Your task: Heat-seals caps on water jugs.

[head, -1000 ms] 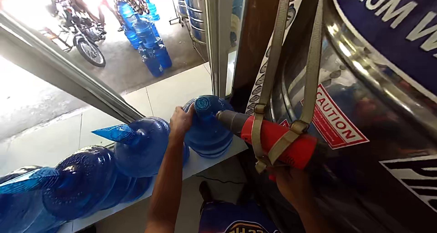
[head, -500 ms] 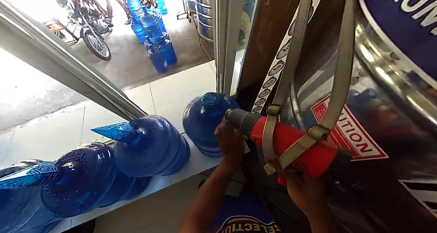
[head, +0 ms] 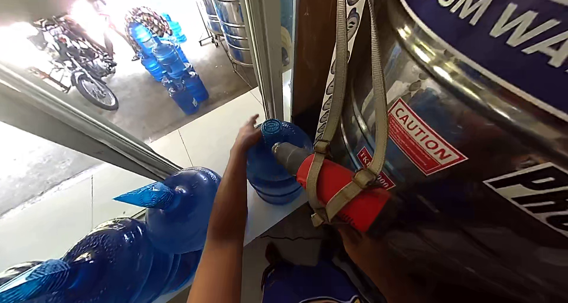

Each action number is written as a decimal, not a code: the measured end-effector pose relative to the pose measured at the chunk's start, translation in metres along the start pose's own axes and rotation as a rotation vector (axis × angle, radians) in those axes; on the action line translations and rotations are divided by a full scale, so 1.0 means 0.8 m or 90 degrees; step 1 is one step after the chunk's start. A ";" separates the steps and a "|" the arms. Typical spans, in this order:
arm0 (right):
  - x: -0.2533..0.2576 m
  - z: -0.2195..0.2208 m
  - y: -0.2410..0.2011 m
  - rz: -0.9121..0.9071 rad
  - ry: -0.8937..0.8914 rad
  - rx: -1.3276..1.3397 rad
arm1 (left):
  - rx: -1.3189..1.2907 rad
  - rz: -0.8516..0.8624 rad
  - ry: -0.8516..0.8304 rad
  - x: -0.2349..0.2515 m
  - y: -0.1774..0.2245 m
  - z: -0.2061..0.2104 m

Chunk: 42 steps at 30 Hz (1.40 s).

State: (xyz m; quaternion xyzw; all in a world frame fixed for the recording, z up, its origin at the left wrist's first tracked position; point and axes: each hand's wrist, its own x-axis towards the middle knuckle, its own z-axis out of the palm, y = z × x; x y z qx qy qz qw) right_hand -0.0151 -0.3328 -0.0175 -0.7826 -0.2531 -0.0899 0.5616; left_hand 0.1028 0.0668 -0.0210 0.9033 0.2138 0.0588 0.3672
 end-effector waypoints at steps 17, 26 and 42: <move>0.025 -0.100 0.038 0.077 -0.162 0.020 | 0.344 0.200 0.493 -0.282 0.068 0.171; 0.017 -0.055 0.033 0.075 -0.054 0.036 | 0.042 0.082 0.335 -0.185 0.154 0.230; -0.011 -0.017 -0.003 -0.007 -0.081 0.036 | -0.074 -0.150 -0.008 -0.035 -0.021 0.006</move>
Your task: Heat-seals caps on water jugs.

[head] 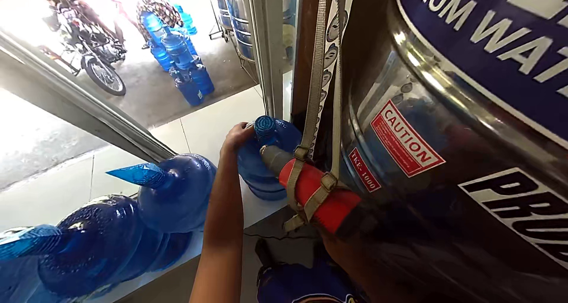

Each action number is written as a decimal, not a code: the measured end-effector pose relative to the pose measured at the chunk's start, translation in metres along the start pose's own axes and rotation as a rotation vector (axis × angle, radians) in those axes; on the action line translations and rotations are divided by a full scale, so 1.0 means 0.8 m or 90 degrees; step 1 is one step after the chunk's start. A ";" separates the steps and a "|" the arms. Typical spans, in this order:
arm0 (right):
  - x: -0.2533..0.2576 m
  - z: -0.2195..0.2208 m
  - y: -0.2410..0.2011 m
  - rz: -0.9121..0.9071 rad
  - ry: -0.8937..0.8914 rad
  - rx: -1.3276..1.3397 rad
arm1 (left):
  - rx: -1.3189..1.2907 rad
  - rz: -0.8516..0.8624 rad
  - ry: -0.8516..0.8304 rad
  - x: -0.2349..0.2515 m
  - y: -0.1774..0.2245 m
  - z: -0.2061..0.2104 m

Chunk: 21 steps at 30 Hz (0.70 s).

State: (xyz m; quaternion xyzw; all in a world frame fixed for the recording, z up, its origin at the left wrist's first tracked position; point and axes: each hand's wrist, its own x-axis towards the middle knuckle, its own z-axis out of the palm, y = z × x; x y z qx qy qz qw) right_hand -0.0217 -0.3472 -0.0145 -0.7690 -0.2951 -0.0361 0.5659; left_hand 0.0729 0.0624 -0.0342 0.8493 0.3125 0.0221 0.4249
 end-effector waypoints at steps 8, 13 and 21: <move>0.004 -0.101 0.056 0.010 -0.098 -0.028 | -0.129 0.051 0.580 -0.290 -0.017 0.148; 0.092 -0.119 -0.056 0.439 -0.330 -0.263 | -0.337 -0.120 0.618 -0.283 -0.031 0.320; 0.122 -0.107 -0.002 0.370 -0.395 -0.242 | -0.373 -0.104 0.783 -0.150 -0.011 0.281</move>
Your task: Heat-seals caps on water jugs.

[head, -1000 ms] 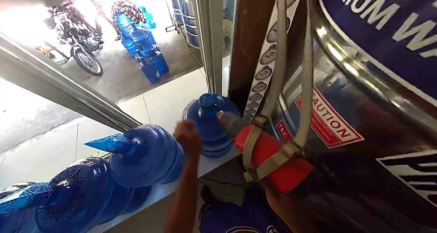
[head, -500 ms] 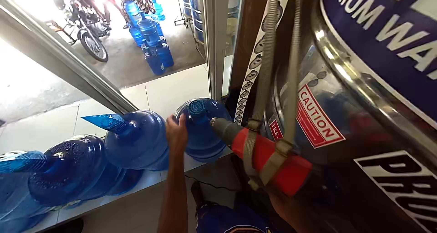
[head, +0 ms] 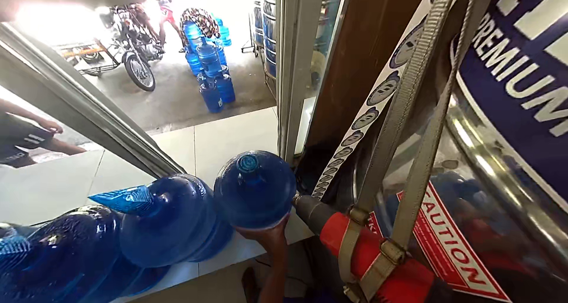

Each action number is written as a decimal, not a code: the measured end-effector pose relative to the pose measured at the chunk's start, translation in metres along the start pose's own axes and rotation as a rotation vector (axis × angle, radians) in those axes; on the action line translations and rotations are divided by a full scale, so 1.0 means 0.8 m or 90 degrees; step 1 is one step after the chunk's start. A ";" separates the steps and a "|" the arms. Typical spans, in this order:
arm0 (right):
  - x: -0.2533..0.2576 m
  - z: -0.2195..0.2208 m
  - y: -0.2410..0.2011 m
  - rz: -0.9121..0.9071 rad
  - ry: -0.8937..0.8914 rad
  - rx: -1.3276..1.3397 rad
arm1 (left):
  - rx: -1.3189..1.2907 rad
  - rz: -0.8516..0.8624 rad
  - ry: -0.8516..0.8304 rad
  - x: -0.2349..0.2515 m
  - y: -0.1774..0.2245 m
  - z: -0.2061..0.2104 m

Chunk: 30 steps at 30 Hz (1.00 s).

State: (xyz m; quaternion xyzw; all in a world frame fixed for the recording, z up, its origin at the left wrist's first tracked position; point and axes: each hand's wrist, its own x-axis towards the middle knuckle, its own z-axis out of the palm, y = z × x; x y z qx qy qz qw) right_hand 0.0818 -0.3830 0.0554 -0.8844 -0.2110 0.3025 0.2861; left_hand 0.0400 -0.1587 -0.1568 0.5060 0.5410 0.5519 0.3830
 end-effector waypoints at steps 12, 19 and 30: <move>0.018 0.042 0.006 -0.109 0.100 -0.044 | 0.061 -0.135 -0.667 0.222 -0.033 0.053; 0.078 0.047 0.025 -0.157 0.104 0.067 | 0.111 -0.422 -0.120 0.194 -0.162 -0.319; 0.111 0.072 0.031 -0.187 0.162 0.096 | -0.218 -0.292 0.029 0.190 -0.077 -0.242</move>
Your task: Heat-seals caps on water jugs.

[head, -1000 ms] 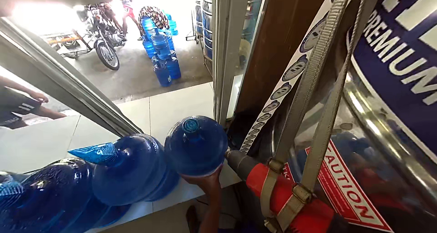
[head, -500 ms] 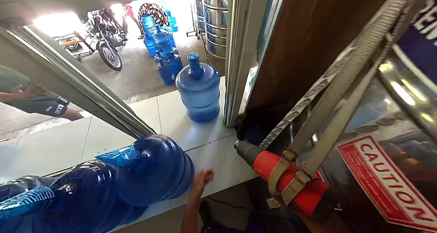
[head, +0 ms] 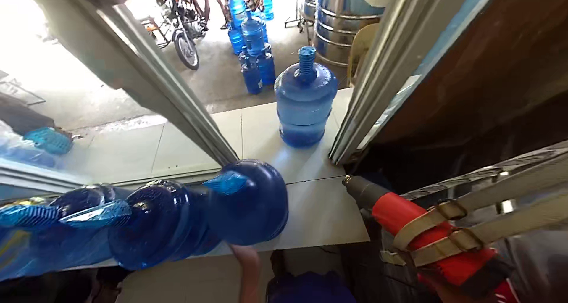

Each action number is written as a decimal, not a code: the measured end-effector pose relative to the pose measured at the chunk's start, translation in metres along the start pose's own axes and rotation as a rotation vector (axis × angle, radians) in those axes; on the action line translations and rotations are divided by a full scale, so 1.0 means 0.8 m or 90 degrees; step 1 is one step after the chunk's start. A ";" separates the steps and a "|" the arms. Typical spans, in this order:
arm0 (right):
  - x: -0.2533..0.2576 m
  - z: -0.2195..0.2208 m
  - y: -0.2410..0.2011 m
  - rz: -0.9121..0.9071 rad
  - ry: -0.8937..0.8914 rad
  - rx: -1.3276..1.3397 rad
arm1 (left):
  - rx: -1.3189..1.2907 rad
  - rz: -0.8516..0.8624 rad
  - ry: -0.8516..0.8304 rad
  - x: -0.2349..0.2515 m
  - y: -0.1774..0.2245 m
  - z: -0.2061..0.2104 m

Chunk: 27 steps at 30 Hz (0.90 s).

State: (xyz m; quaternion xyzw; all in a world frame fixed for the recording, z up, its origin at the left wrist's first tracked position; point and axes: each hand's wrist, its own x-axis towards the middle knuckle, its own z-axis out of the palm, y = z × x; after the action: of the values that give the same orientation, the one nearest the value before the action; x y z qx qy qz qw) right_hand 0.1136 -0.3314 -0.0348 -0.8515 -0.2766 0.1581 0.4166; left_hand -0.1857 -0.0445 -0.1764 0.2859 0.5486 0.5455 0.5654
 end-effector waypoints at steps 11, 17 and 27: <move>-0.022 -0.007 -0.011 -0.021 -0.010 0.042 | 0.269 0.464 -0.525 0.048 0.250 0.110; -0.083 0.018 -0.052 0.055 0.062 0.031 | 0.256 0.301 -0.786 0.067 0.238 0.157; -0.042 0.016 -0.050 -0.018 0.021 -0.008 | 0.650 0.488 -0.429 0.038 0.214 0.136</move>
State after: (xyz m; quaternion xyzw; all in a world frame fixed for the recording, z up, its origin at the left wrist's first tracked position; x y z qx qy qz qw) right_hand 0.0672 -0.3236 -0.0093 -0.8525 -0.2829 0.1360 0.4179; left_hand -0.1425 0.0551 -0.0026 0.8397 0.3920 0.2629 0.2687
